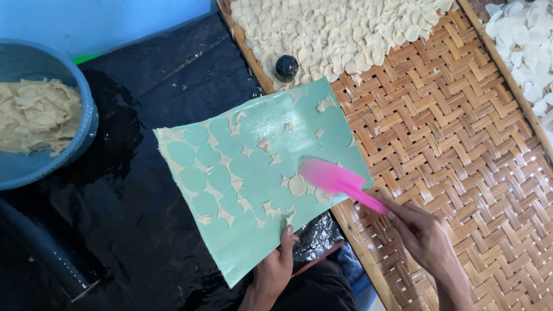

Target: Flattening and shaping dough using a rolling pin and a scraper on a plastic mat to prepare crackers.

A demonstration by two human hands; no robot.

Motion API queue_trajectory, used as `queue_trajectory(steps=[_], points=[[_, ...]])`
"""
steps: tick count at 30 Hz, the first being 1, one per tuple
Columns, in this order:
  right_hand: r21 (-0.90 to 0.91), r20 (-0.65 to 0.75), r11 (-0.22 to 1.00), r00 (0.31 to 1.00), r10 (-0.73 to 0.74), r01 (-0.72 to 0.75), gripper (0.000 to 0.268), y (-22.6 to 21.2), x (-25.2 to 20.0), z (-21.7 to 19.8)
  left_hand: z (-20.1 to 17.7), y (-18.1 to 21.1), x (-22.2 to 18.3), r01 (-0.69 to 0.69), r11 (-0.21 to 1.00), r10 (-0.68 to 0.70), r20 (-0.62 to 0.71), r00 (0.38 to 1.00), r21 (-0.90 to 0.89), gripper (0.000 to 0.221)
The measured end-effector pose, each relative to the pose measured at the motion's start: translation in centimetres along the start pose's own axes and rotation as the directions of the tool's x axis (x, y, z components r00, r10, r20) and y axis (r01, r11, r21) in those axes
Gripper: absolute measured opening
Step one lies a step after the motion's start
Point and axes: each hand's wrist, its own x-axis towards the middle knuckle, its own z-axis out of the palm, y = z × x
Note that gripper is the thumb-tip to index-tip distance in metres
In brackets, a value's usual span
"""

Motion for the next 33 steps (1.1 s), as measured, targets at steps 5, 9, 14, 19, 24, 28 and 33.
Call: queue_trajectory(steps=[5,9,14,19,24,28,33], points=[[0.128,0.031,0.979,0.986,-0.164,0.158,0.035,2.4,0.7,0.5,0.2,-0.4,0.0,-0.032,0.999,0.032,-0.022,0.999,-0.015,0.032],[0.376,0.151,0.926,0.987,-0.053,-0.008,0.034,6.7,1.2,1.9,0.1,-0.3,-0.1,-0.023,1.0,0.023,-0.022,0.999,0.019,0.033],[0.424,0.209,0.883,0.97,0.123,-0.203,0.035,5.8,0.8,2.0,0.1,-0.3,0.0,-0.005,1.0,0.005,-0.009,1.0,-0.011,0.033],[0.183,0.034,0.974,0.989,-0.141,0.133,0.033,3.9,0.4,1.0,0.4,-0.8,-0.2,-0.008,1.0,0.008,-0.025,1.0,0.001,0.032],[0.2,0.091,0.969,0.981,-0.169,0.149,0.032,3.2,0.7,0.7,0.4,-0.7,-0.2,0.019,1.0,-0.02,-0.021,1.0,-0.014,0.033],[0.19,0.215,0.977,0.975,0.05,-0.092,0.034,4.8,1.1,1.6,0.4,-0.9,-0.3,0.052,0.998,-0.052,-0.003,0.999,-0.034,0.033],[0.497,0.296,0.846,0.954,0.044,-0.193,0.035,8.5,1.2,2.6,0.2,-0.5,-0.2,-0.027,1.0,0.027,-0.022,0.999,0.013,0.033]])
